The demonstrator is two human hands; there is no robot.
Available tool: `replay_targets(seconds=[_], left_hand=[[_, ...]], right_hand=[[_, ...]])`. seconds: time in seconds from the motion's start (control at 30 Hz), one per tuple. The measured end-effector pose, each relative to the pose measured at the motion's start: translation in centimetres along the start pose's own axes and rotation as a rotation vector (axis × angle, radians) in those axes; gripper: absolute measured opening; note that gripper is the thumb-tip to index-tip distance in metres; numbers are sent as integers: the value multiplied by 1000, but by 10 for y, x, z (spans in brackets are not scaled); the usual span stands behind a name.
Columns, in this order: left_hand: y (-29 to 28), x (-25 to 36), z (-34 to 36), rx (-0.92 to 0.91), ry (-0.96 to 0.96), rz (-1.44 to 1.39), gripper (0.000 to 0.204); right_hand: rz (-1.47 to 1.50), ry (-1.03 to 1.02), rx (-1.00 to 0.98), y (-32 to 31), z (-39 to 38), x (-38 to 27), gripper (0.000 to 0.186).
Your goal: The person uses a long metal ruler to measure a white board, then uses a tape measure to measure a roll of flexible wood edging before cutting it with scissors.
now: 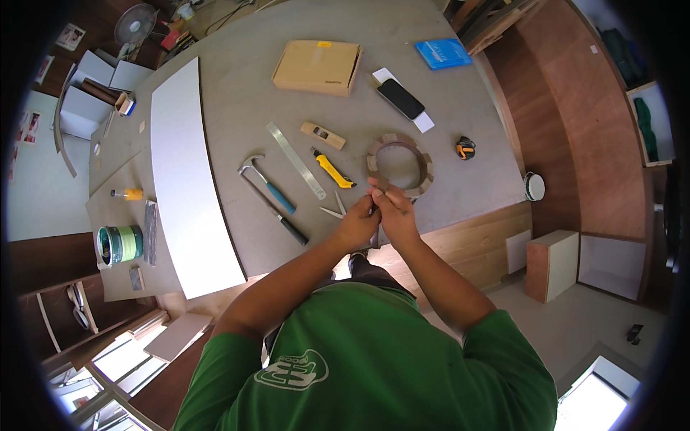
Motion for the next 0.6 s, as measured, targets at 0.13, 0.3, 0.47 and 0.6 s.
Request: replay_targets(seconds=[0.13, 0.3, 0.47, 0.6], left_hand=[[-2, 2, -4, -36, 30, -86, 21], [-2, 10, -5, 52, -113, -283, 24], [1, 20, -7, 30, -122, -262, 23], [-9, 24, -14, 72, -67, -374, 22]], right_hand=[[65, 75, -183, -15, 21, -7, 31], [-27, 311, -114, -57, 107, 73, 44], [-976, 274, -327, -13, 137, 114, 47], [-668, 523, -616, -3, 144, 130, 38]])
Point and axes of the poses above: each hand's wrist, its own z-axis towards the middle knuckle, its own y-axis out of the palm, x = y × z, the point moved 4 cm from there along z, towards the middle knuckle, and after that the axes turned 3 degrees about -x, right-handed, at the moved point
